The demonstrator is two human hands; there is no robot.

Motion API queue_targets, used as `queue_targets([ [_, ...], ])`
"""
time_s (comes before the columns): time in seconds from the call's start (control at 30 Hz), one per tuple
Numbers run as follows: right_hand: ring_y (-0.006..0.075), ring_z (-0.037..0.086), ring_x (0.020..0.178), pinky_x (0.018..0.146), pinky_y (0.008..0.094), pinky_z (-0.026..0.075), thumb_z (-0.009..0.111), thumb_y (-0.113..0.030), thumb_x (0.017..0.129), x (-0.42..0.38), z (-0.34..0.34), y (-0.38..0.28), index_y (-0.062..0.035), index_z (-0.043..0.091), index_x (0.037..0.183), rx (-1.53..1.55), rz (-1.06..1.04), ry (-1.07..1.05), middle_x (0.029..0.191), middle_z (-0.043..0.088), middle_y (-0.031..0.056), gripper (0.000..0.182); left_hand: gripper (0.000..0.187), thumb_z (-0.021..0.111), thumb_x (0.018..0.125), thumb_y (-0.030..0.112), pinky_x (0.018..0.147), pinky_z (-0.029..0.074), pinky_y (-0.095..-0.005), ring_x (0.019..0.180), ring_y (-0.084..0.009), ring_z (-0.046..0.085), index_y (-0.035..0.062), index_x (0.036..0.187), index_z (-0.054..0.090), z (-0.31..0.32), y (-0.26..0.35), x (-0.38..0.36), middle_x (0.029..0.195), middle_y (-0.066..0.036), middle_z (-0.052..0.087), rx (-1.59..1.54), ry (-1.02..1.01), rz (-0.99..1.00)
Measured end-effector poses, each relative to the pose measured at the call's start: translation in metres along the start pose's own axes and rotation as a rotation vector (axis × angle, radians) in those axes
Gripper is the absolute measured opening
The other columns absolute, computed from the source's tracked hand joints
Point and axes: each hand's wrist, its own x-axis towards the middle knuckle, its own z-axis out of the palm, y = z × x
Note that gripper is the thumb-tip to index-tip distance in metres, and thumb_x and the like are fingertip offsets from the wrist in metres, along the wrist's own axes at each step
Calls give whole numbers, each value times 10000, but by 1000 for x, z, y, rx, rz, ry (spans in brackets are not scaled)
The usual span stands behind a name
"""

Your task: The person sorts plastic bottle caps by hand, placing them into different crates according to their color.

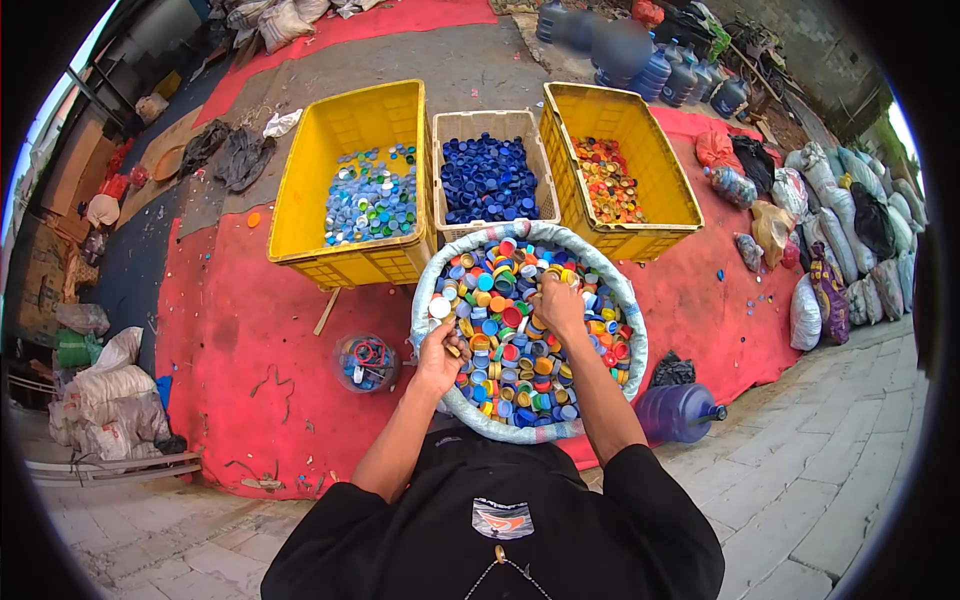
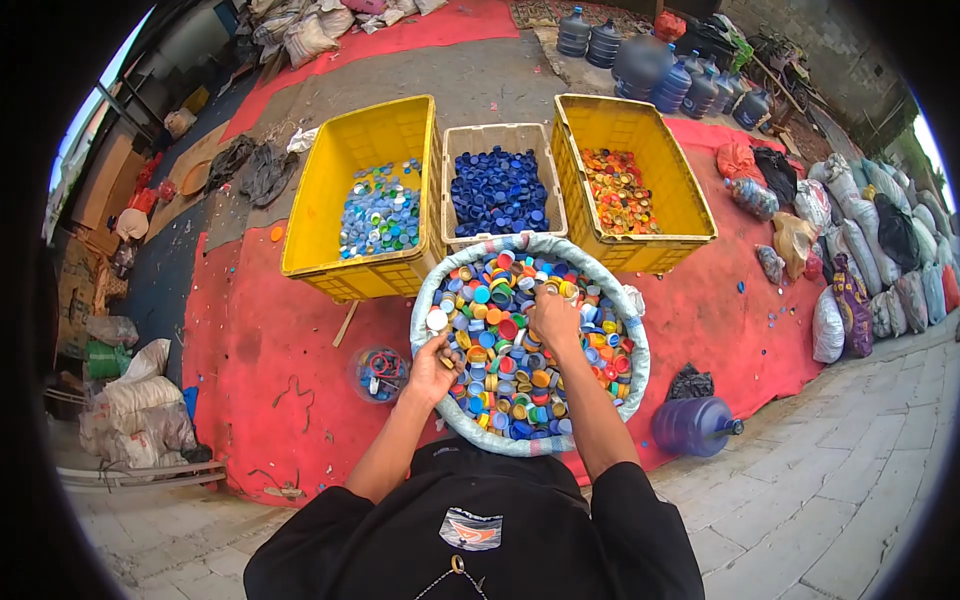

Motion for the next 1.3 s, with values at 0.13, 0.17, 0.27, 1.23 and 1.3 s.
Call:
queue_targets([
  [0.13, 413, 668, 736, 613, 512, 529, 610, -145, 778, 8, 8, -1, 3, 572, 973, -91, 11, -41, 794, 670, 234, 249, 218, 685, 874, 222, 481, 349, -235, 528, -56, 420, 143, 781, 505, -1, 0, -5, 638, 51, 441, 110, 35, 56],
  [0.17, 414, 666, 751, 619, 514, 530, 616, -141, 773, 9, 8, -2, 6, 574, 978, -113, 27, -71, 803, 671, 229, 256, 219, 688, 873, 217, 465, 336, -223, 520, -50, 414, 140, 781, 505, 0, -1, -6, 634, 53, 437, 155, 28, 76],
  [0.27, 421, 663, 733, 596, 524, 527, 588, -120, 768, 9, 18, 1, 3, 550, 1027, -150, -7, -72, 800, 662, 241, 289, 169, 647, 901, 200, 446, 328, -204, 513, -41, 407, 137, 821, 512, 4, -5, -6, 658, 61, 441, 258, 22, 112],
  [1.23, 255, 671, 981, 880, 363, 496, 789, -163, 709, -67, -17, -7, -35, 420, 1385, 662, 441, 211, 1062, 705, 146, 781, 323, 711, 765, 85, 763, 508, -432, 877, -337, 640, -4, 1045, 575, -10, -2, -6, 963, -170, 637, 1445, 58, 916],
  [1.3, 240, 668, 978, 888, 360, 491, 790, -160, 712, -84, -12, -3, -26, 411, 1398, 710, 468, 268, 1050, 707, 151, 795, 384, 711, 764, 89, 785, 510, -464, 916, -388, 634, 1, 1102, 550, -5, 1, -3, 1023, -196, 624, 1563, 34, 944],
])
